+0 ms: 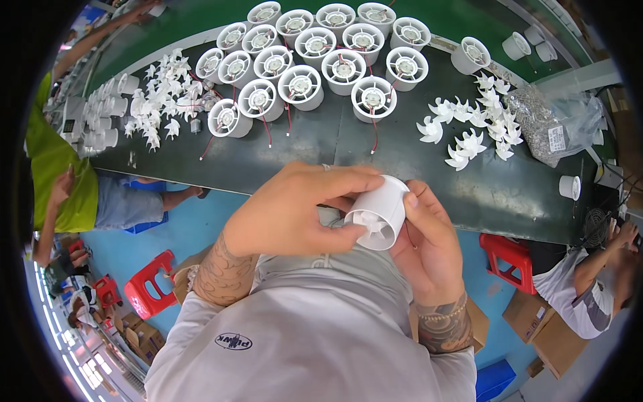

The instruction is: The recorder is assembling small white plastic housings with electronic components on a production line.

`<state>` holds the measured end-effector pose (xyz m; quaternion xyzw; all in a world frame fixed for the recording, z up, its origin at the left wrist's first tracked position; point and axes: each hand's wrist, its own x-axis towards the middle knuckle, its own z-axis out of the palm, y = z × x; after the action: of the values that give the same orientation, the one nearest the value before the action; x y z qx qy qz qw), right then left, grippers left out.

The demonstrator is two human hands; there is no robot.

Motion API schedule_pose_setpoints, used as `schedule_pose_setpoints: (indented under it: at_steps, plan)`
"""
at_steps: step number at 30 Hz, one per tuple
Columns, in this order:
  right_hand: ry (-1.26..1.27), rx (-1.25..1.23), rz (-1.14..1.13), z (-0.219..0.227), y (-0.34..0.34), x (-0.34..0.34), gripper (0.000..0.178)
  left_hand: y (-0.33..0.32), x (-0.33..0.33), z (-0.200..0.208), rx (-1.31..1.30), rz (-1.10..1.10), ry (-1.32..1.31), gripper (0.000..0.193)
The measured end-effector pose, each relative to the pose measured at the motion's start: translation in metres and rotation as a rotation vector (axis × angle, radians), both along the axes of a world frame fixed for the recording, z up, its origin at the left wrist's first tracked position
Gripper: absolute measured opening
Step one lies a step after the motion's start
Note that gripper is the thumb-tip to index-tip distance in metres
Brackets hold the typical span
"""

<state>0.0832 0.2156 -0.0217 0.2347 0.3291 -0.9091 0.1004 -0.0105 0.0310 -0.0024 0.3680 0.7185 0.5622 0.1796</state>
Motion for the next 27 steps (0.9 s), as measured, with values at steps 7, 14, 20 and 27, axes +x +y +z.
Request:
schedule_pose_setpoints:
  at_steps: [7, 14, 20, 27]
  plan:
    - [-0.037, -0.043, -0.047, 0.011, -0.004, -0.004, 0.032, 0.005, 0.002, -0.001, 0.043, 0.064, -0.269, 0.05]
    - [-0.076, 0.696, 0.046, -0.018, 0.008, -0.02, 0.028, 0.008, 0.007, -0.012, -0.125, 0.154, -0.039, 0.054]
    - [0.49, 1.564, 0.101, 0.009, -0.005, -0.03, 0.011, 0.007, 0.001, -0.058, -0.173, 0.405, 0.308, 0.045]
    - [0.545, 1.74, 0.459, 0.031, 0.0, -0.064, 0.009, 0.018, 0.011, -0.052, -0.142, 0.429, 0.36, 0.043]
